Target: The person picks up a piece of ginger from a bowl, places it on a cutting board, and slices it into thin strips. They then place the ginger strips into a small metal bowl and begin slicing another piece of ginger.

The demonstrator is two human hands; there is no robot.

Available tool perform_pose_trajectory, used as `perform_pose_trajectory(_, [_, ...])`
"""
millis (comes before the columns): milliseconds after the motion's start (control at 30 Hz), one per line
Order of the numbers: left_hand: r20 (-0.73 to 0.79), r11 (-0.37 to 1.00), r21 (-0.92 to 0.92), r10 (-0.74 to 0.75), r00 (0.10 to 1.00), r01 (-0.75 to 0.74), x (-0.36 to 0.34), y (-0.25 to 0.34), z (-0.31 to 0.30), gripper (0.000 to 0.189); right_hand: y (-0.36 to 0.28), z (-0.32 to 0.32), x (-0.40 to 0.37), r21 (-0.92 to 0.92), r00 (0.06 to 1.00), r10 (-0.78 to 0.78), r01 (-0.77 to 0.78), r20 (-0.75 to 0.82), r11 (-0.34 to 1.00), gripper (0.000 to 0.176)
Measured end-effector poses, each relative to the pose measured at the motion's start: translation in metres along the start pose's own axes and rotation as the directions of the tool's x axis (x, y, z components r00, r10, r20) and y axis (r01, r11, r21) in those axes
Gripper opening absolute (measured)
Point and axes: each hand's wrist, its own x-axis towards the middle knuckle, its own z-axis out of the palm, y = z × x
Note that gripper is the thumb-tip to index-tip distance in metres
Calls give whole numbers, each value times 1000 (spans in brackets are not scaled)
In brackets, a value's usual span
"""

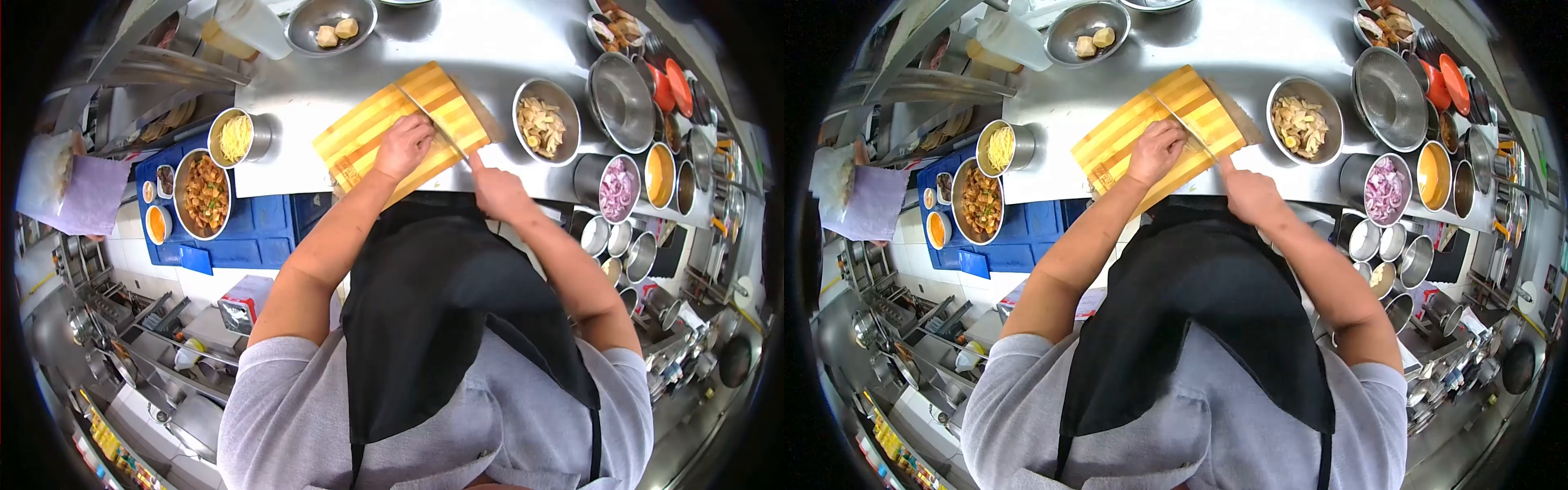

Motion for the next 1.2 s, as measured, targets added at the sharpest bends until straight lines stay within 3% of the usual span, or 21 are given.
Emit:
perform_pose_trajectory(100, [3, 1000, -3, 3, 1000, -3, -3, 2, 2, 12, -7, -37, -15, 0, 996, -7, 7, 87, 1000, 36])
perform_pose_trajectory(233, [6, 1000, -3, -21, 1000, 22, -4, 2, 2, 11, 2, 6, -4, 7, 999, -38, 38, -25, 999, 38])
perform_pose_trajectory(467, [-27, 1000, 26, 11, 1000, -11, -1, 1, 2, 12, -7, -33, -21, -6, 995, -3, 4, 100, 1000, 38])
perform_pose_trajectory(600, [14, 999, -3, -37, 999, 37, -3, 4, 1, 10, 5, 13, 3, -16, 1000, -18, 18, -14, 1000, 35])
perform_pose_trajectory(800, [5, 999, 30, -23, 1000, 23, -3, 0, 2, 11, -6, -32, -19, -25, 993, 15, -12, 118, 1000, 32])
perform_pose_trajectory(933, [-29, 1000, 11, -11, 1000, 12, -5, 0, 3, 14, -4, -8, 4, -25, 999, -4, 5, 45, 1000, 33])
perform_pose_trajectory(1033, [-8, 999, 25, -26, 1000, 26, -6, 0, 2, 13, -4, -39, -6, -14, 993, -9, 11, 114, 1000, 38])
perform_pose_trajectory(1200, [-15, 999, 15, -32, 999, 32, -6, 1, 1, 11, 2, -3, -1, -31, 995, 8, -5, 97, 1000, 39])
